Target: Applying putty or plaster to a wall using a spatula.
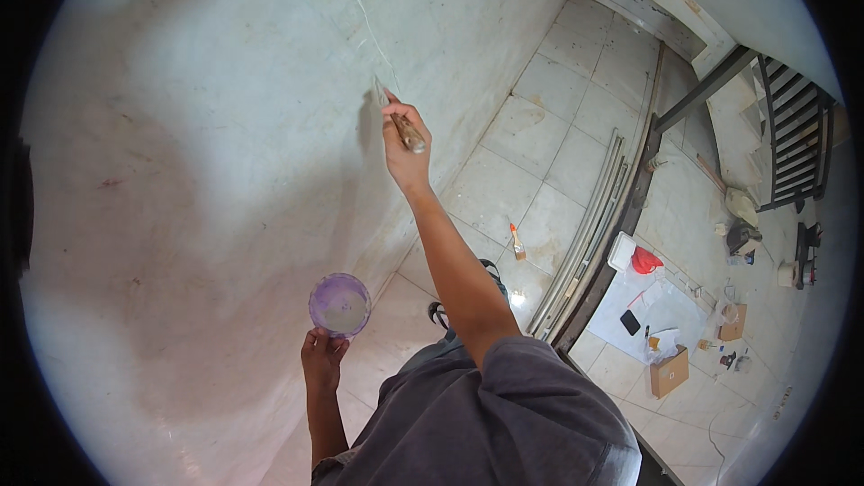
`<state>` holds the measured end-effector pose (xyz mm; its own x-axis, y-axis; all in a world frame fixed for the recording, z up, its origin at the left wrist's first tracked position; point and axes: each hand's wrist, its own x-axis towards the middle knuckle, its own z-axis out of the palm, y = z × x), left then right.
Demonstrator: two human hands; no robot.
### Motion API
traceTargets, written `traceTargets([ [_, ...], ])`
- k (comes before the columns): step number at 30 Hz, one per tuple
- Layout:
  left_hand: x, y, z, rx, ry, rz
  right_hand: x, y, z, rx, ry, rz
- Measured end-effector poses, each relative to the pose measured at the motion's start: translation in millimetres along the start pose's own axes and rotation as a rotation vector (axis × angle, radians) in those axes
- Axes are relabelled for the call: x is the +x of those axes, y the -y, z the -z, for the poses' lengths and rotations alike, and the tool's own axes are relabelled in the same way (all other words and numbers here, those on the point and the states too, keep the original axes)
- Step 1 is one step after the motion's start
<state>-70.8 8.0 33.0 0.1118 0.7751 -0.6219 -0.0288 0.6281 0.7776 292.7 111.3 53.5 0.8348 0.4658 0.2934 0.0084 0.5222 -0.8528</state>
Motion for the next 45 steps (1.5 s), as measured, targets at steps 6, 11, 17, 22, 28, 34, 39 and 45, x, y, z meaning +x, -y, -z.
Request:
traceTargets([
  [6, -1, 5, -4, -0.064, 0.028, -0.036, 18, 46, -8, -0.079, -0.014, 0.087],
  [11, 1, 10, -10, -0.112, 0.054, -0.080, 24, 46, -19, -0.134, 0.000, 0.195],
  [17, -2, 8, -10, -0.139, 0.075, -0.090, -4, 73, -27, -0.037, 0.120, 0.167],
  [22, -9, 7, -16, -0.143, 0.070, -0.129, 14, 88, -19, -0.052, 0.042, 0.137],
  [28, -7, 15, -17, -0.194, 0.070, -0.146, -1, 77, -17, -0.004, 0.137, 0.097],
  [34, 1, 20, -10, -0.203, 0.063, -0.140, 13, 88, -14, -0.023, -0.001, 0.069],
  [39, -2, 14, -17, -0.179, 0.060, -0.129, 33, 85, -27, -0.073, -0.061, 0.214],
  [45, 0, 14, -10, -0.137, 0.053, -0.122, 26, 67, -51, -0.165, -0.076, 0.288],
])
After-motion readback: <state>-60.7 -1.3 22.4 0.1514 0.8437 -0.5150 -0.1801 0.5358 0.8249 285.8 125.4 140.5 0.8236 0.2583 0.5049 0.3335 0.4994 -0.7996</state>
